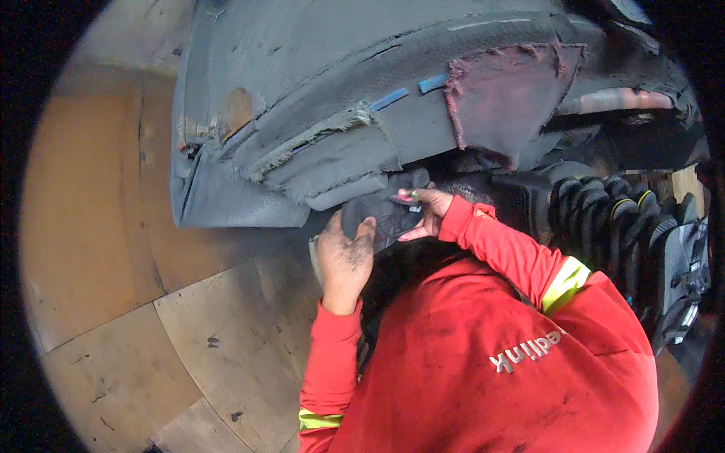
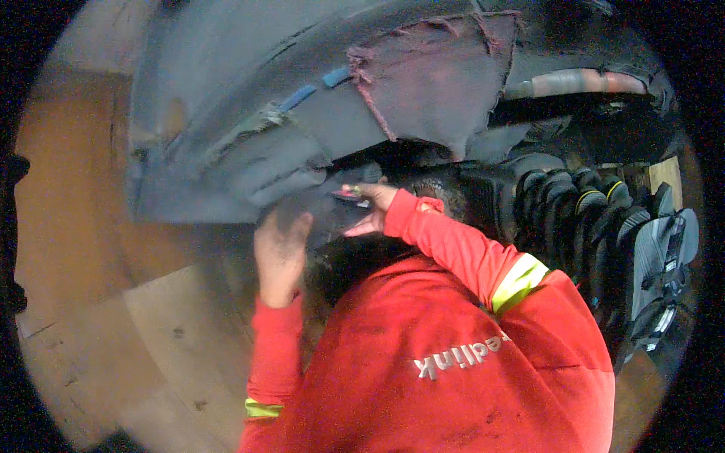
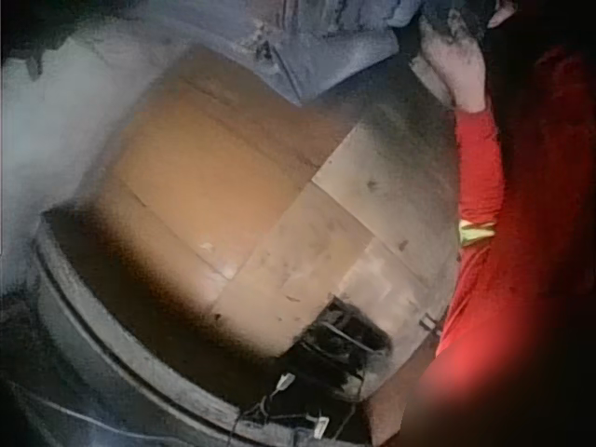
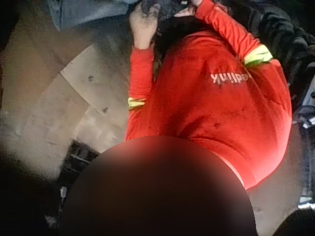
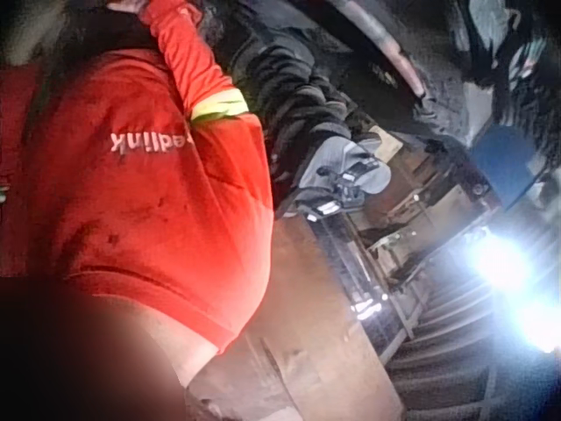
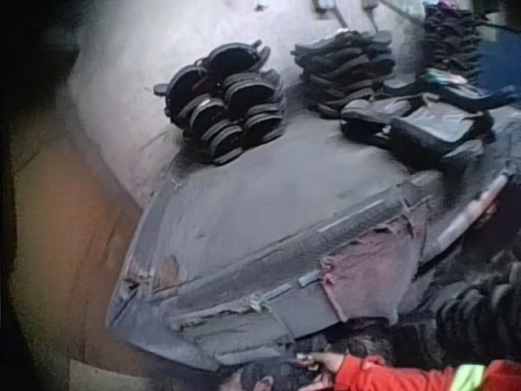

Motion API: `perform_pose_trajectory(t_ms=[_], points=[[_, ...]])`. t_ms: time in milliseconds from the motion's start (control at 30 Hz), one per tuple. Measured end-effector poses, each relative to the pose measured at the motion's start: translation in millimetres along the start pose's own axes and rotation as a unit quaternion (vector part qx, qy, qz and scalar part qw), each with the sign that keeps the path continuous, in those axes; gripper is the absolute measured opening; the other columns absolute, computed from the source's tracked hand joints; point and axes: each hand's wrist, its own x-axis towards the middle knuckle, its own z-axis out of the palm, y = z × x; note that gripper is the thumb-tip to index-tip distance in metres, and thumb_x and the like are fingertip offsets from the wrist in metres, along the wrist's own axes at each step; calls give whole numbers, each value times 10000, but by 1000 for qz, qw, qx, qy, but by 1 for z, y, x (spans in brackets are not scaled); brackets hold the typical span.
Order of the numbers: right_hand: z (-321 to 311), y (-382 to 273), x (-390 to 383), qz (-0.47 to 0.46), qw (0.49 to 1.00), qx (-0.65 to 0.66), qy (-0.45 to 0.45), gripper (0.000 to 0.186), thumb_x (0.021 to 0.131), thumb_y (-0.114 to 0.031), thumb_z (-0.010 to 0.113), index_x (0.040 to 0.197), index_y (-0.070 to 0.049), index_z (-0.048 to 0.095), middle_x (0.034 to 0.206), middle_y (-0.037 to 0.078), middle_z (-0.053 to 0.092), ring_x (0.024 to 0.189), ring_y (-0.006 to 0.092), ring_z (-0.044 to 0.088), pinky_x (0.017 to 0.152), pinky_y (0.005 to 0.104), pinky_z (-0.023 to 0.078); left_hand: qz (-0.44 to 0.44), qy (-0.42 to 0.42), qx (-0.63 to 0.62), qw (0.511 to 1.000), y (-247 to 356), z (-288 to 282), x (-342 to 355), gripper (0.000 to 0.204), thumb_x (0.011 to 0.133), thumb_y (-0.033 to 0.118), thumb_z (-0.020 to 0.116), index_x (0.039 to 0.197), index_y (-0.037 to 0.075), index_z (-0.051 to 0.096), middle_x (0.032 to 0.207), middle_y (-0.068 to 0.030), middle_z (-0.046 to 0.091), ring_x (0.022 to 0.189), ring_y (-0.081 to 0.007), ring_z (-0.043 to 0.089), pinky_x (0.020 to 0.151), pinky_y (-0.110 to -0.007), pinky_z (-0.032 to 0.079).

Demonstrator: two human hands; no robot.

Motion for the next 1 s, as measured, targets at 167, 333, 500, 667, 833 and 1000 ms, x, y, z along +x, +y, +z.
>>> perform_pose_trajectory(t_ms=[167,333,500,667,833,1000], points=[[40,14,0,-3,999,-12,-36,521,863,-293,772,1291,-149,513,1276,85,584,1123,380,616,842,676,529,1,29,-12,1000,14,-36,-17,277,879,66,677,1104,-93,645,875,-189,725,792,-190,685,759,-333,526],[71,28,-25,-62,995,-45,-65,533,872,-318,763,1306,-101,542,1322,169,571,1200,454,557,912,679,493,14,47,-10,999,22,-54,-36,359,886,110,704,1154,-114,620,900,-221,709,811,-185,679,741,-315,523],[87,50,-35,-86,994,-27,-56,525,925,-273,703,1371,-147,458,1313,123,577,1209,392,569,896,703,486,27,77,44,996,24,-73,-67,428,896,193,709,1191,-101,607,982,-248,691,878,-278,693,795,-355,526],[88,60,-42,-17,991,35,-128,655,944,-159,677,1465,-255,290,1335,126,544,1211,391,565,886,714,487,31,123,128,984,42,-81,-112,457,908,248,688,1229,-65,600,1048,-250,685,984,-395,676,875,-408,516],[91,69,-60,-65,987,-47,-137,767,942,-22,632,1510,-311,206,1328,124,530,1167,350,602,902,625,532,-48,117,72,989,32,-74,-163,436,908,213,691,1245,-48,600,1072,-241,690,1005,-358,687,892,-396,519],[101,85,-62,-146,971,-122,-142,893,906,105,606,1518,-383,174,1309,107,530,1092,299,630,859,533,579,-70,92,-22,993,7,-69,-200,554,903,181,703,1352,-69,499,1224,-215,642,1107,-308,647,965,-385,489]])
